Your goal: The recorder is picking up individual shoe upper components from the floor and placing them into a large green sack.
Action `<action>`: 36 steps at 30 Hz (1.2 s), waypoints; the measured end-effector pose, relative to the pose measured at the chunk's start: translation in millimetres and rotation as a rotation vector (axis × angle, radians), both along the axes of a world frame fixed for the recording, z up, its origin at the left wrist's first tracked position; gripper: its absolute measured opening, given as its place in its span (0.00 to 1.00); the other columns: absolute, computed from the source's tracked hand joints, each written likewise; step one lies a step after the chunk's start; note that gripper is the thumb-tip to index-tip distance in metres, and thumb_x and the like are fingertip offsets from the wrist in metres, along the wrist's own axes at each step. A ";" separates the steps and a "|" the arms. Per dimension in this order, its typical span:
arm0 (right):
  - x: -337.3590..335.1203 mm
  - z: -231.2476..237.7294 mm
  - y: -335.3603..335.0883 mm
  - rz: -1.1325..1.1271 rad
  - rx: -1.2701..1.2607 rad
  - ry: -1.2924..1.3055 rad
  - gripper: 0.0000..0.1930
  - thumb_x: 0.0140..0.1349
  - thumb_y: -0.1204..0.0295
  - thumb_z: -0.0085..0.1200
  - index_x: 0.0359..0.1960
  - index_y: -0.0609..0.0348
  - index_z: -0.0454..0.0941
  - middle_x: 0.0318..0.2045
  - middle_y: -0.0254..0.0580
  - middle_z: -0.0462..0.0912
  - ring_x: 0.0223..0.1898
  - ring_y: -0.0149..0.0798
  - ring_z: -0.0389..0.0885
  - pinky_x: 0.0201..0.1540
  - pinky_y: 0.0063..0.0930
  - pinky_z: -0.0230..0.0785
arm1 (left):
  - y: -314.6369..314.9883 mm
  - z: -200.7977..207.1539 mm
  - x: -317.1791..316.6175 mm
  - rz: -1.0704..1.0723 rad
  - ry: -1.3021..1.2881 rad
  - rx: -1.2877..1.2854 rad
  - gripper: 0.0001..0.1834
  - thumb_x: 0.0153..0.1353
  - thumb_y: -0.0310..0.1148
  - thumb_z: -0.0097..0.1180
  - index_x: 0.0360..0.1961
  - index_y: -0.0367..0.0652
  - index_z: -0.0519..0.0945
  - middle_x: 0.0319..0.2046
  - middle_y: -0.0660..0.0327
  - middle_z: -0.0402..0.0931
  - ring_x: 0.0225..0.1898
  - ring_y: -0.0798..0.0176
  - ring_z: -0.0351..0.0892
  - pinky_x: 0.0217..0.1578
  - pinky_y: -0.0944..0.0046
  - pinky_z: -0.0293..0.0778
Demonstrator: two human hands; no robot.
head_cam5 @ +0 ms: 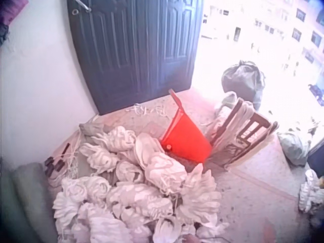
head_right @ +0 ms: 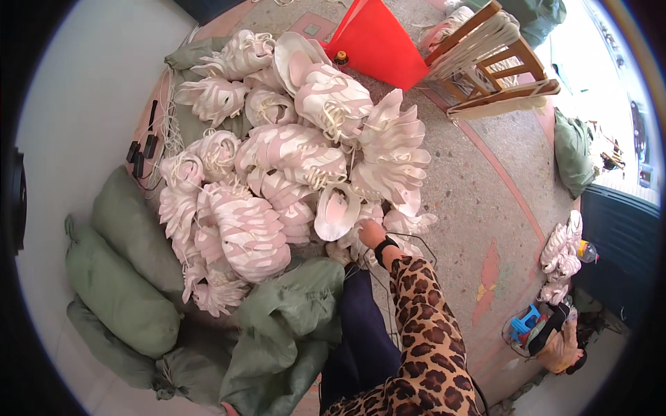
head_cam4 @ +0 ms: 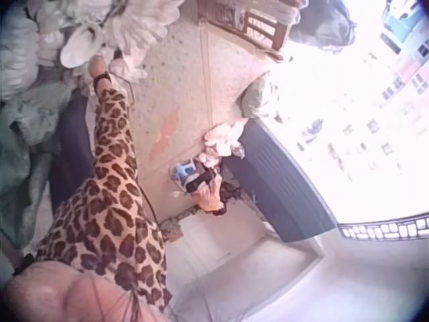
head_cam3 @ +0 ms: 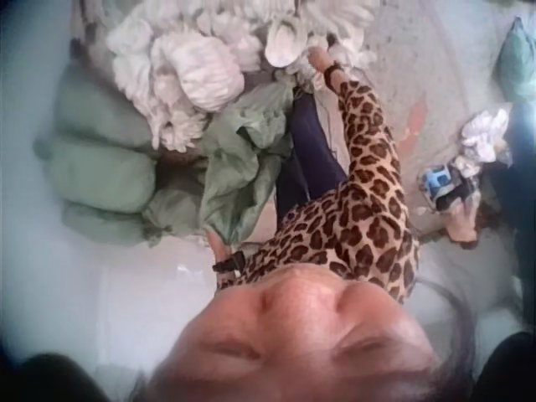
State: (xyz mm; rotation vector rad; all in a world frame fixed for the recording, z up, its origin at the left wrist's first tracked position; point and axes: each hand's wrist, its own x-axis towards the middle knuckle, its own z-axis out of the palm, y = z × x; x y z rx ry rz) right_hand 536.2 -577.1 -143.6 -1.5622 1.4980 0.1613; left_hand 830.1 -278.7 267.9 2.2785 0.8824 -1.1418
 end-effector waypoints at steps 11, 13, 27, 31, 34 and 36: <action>44.2 -113.3 -148.1 -0.524 -0.060 -0.073 0.37 0.40 0.75 0.52 0.55 0.70 0.49 0.47 0.55 0.67 0.49 0.48 0.66 0.50 0.30 0.58 | 30.2 -25.0 -3.9 -0.203 -0.120 0.261 0.36 0.55 0.53 0.40 0.54 0.32 0.57 0.54 0.51 0.55 0.55 0.53 0.52 0.53 0.59 0.52; 59.1 -111.0 -147.4 -0.532 0.025 -0.111 0.43 0.38 0.74 0.53 0.57 0.67 0.42 0.48 0.51 0.67 0.47 0.46 0.67 0.46 0.32 0.61 | 34.4 -20.5 -7.2 -0.226 -0.167 0.330 0.37 0.53 0.54 0.42 0.53 0.32 0.57 0.54 0.50 0.55 0.56 0.53 0.52 0.53 0.59 0.52; 57.6 -107.9 -148.4 -0.947 0.252 -0.275 0.25 0.42 0.75 0.47 0.48 0.60 0.63 0.25 0.35 0.67 0.24 0.31 0.64 0.25 0.27 0.61 | 69.2 -55.7 -20.6 -0.497 -0.094 0.630 0.34 0.57 0.52 0.37 0.54 0.33 0.56 0.54 0.52 0.55 0.55 0.54 0.54 0.52 0.61 0.53; 20.1 -88.9 -132.1 -0.764 0.141 -0.473 0.08 0.45 0.69 0.50 0.25 0.61 0.70 0.15 0.29 0.66 0.18 0.25 0.63 0.19 0.19 0.53 | 80.0 -43.0 -33.6 -0.580 -0.019 0.673 0.32 0.59 0.51 0.33 0.55 0.34 0.55 0.54 0.53 0.55 0.54 0.54 0.55 0.52 0.62 0.55; 12.6 -35.8 -124.8 -0.798 0.199 -0.384 0.08 0.48 0.67 0.49 0.19 0.58 0.68 0.13 0.28 0.62 0.18 0.23 0.60 0.20 0.19 0.51 | 64.9 -26.7 -43.0 -0.472 -0.049 0.525 0.31 0.60 0.50 0.33 0.55 0.34 0.55 0.54 0.53 0.55 0.54 0.54 0.55 0.52 0.63 0.55; 6.2 6.1 -128.7 -0.677 0.116 -0.250 0.10 0.50 0.65 0.49 0.19 0.60 0.69 0.14 0.28 0.64 0.19 0.24 0.60 0.22 0.19 0.52 | 30.0 -15.6 -45.7 -0.245 -0.112 0.214 0.31 0.60 0.49 0.34 0.55 0.35 0.55 0.54 0.52 0.55 0.54 0.54 0.55 0.52 0.63 0.55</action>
